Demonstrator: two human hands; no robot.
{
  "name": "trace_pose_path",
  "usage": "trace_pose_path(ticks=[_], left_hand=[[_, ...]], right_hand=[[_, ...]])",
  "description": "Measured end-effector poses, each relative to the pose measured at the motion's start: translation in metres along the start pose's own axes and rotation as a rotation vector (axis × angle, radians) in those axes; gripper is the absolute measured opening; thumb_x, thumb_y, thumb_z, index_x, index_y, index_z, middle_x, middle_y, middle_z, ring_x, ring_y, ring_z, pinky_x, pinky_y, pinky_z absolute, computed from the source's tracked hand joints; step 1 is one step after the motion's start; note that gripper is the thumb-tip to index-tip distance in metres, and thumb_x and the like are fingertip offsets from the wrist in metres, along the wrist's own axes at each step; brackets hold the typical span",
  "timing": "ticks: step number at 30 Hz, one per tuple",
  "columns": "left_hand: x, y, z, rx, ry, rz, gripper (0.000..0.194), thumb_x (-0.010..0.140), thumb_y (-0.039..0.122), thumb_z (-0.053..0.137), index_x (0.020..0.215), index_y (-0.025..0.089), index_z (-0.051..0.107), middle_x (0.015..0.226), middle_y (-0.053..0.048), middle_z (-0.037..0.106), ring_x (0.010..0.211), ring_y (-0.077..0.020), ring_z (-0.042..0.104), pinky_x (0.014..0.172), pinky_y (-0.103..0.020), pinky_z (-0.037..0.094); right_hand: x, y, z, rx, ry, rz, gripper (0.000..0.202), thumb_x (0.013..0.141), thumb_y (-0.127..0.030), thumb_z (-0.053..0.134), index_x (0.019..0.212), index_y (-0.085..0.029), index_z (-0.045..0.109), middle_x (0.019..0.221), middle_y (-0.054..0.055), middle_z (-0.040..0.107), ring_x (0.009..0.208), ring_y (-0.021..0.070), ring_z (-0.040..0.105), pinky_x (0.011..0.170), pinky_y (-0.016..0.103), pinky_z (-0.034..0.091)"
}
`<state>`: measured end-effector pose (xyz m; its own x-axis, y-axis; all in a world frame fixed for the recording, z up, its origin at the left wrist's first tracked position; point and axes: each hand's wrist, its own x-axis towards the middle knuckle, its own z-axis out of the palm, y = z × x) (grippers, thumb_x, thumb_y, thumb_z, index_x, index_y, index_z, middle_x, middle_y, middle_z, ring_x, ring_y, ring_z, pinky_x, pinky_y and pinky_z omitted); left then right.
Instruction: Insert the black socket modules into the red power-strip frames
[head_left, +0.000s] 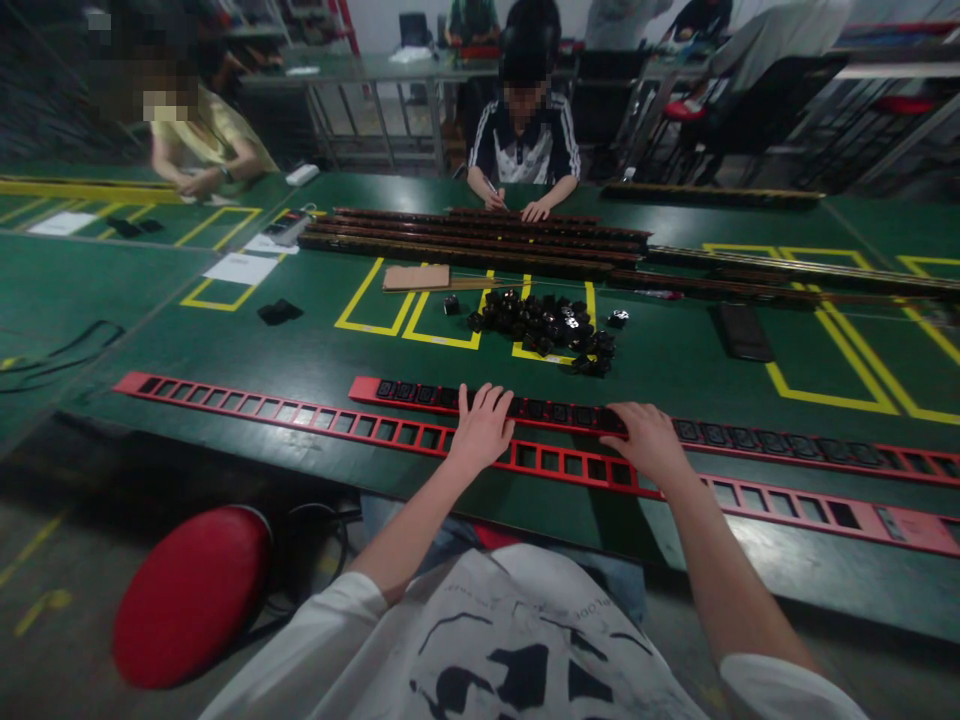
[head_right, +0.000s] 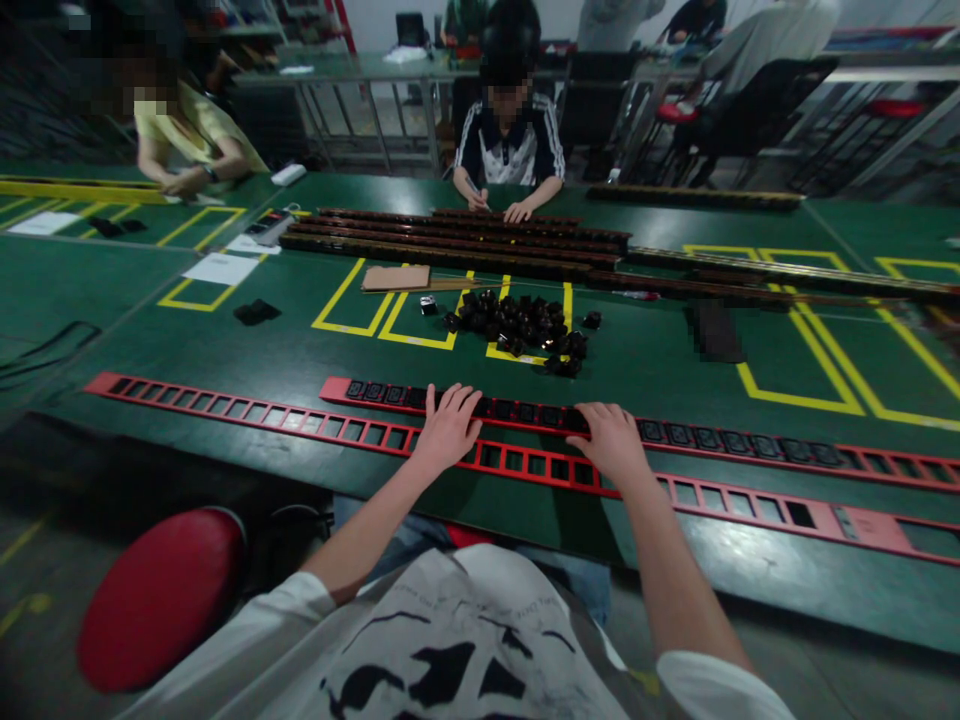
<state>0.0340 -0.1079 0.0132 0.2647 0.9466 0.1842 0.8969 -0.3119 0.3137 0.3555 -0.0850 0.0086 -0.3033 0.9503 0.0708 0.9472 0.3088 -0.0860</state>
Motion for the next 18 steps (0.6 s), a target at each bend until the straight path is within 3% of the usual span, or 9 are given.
trace_pose_path(ticks=[4,8,18], left_hand=[[0.000,0.000,0.000,-0.004,-0.016,0.025,0.049,0.098,0.030,0.050,0.146,0.024,0.048,0.148,-0.011,0.054,0.145,-0.0292,0.041,0.128,-0.062,0.014],[0.000,-0.001,0.001,0.005,-0.012,0.008,0.048,0.098,0.028,0.049,0.145,0.022,0.048,0.146,-0.012,0.055,0.144,-0.0301,0.041,0.128,-0.066,0.009],[0.000,-0.002,-0.001,0.024,0.005,-0.035,0.047,0.097,0.027,0.050,0.143,0.022,0.050,0.140,-0.014,0.057,0.141,-0.0316,0.043,0.126,-0.065,0.015]], right_hand=[[0.005,-0.019,-0.001,0.000,0.003,0.004,0.046,0.087,-0.036,0.063,0.130,-0.020,0.061,0.128,0.012,0.067,0.117,0.0338,0.055,0.096,0.048,0.041],[0.014,-0.041,-0.005,-0.022,-0.043,0.011,0.047,0.087,-0.035,0.066,0.130,-0.018,0.060,0.128,0.013,0.067,0.117,0.0336,0.055,0.095,0.047,0.041],[0.028,-0.086,-0.007,-0.017,-0.045,0.008,0.045,0.089,-0.037,0.065,0.130,-0.019,0.060,0.127,0.013,0.066,0.117,0.0336,0.054,0.096,0.047,0.040]])
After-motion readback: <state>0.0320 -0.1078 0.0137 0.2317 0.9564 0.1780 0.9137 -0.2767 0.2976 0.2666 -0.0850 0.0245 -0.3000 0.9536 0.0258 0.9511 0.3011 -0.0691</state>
